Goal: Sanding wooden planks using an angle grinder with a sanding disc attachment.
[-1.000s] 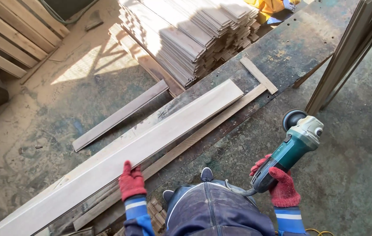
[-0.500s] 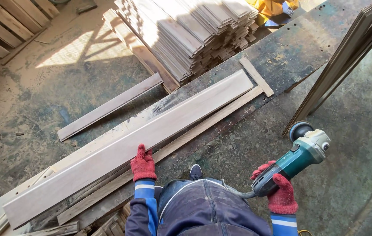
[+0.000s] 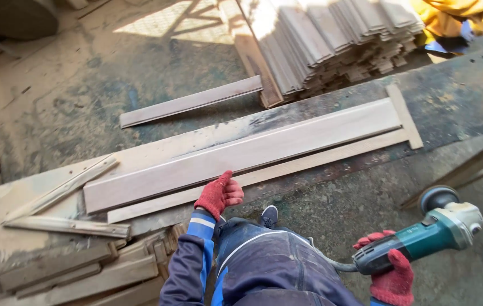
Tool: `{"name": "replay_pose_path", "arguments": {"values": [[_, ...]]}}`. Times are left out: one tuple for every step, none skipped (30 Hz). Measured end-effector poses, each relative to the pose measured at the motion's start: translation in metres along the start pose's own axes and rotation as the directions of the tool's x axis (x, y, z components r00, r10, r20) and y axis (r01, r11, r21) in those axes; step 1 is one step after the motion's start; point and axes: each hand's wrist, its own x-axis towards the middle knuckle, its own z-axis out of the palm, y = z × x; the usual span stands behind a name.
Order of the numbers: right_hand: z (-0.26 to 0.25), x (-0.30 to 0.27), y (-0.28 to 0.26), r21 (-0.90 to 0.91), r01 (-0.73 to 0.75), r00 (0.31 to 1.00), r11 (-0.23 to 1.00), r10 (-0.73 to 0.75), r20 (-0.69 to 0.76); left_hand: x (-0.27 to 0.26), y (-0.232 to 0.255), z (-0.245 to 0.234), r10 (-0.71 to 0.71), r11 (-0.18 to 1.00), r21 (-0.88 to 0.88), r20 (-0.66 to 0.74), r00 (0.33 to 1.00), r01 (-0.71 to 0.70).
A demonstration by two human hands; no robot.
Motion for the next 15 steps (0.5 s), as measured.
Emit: {"name": "replay_pose_path", "arguments": {"values": [[-0.001,0.001,0.0,0.011,-0.007,1.0,1.0,0.007,0.011,-0.024,0.008,-0.004,-0.038,0.998,0.059,0.099,0.994,0.033],[-0.001,0.003,0.002,0.01,-0.037,0.999,0.999,0.037,0.031,-0.035,0.018,-0.016,-0.021,0.999,0.037,0.076,0.997,0.018],[-0.001,0.002,0.005,-0.04,-0.011,1.0,0.999,0.011,0.009,-0.046,0.029,-0.03,0.118,0.992,0.063,-0.14,0.983,-0.11],[-0.001,0.002,0.008,-0.091,0.016,1.0,0.996,-0.016,-0.009,-0.059,0.038,-0.044,0.25,0.968,0.118,-0.347,0.904,-0.223],[-0.013,0.007,0.01,-0.09,-0.01,1.0,0.996,0.011,0.011,-0.045,0.036,-0.082,0.258,0.966,0.104,-0.372,0.892,-0.236],[-0.025,0.011,0.012,-0.059,-0.014,0.998,0.998,0.018,0.057,-0.032,0.034,-0.121,0.506,0.863,0.262,-0.447,0.738,-0.433],[-0.036,0.015,0.018,-0.025,-0.024,0.994,0.999,0.026,0.103,-0.023,0.032,-0.164,0.712,0.701,0.436,-0.471,0.521,-0.564],[-0.072,0.035,0.022,-0.024,-0.054,0.991,0.998,0.056,0.121,-0.027,0.038,-0.164,0.711,0.7,0.437,-0.498,0.497,-0.565],[-0.106,0.06,0.028,0.116,-0.182,0.907,0.976,0.121,0.403,-0.033,0.043,-0.165,0.825,0.563,0.707,-0.451,0.34,-0.428],[-0.138,0.087,0.036,0.218,-0.343,0.749,0.914,0.126,0.651,-0.039,0.049,-0.169,0.913,0.391,0.895,-0.349,0.21,-0.213],[-0.15,0.112,0.039,0.203,-0.384,0.724,0.901,0.158,0.672,-0.022,0.046,-0.162,0.905,0.416,0.888,-0.384,0.18,-0.196],[-0.159,0.136,0.043,0.189,-0.422,0.711,0.887,0.193,0.677,-0.003,0.045,-0.156,0.946,0.291,0.93,-0.245,0.212,-0.223],[-0.168,0.155,0.046,0.18,-0.451,0.701,0.874,0.222,0.678,0.017,0.048,-0.149,0.965,0.156,0.954,-0.092,0.247,-0.255],[-0.167,0.161,0.054,0.17,-0.48,0.691,0.861,0.251,0.678,0.024,0.049,-0.128,0.966,0.176,0.956,-0.122,0.227,-0.235],[-0.168,0.166,0.058,0.166,-0.494,0.687,0.854,0.266,0.676,0.038,0.055,-0.101,0.936,0.032,0.977,0.044,0.349,-0.211]]}}
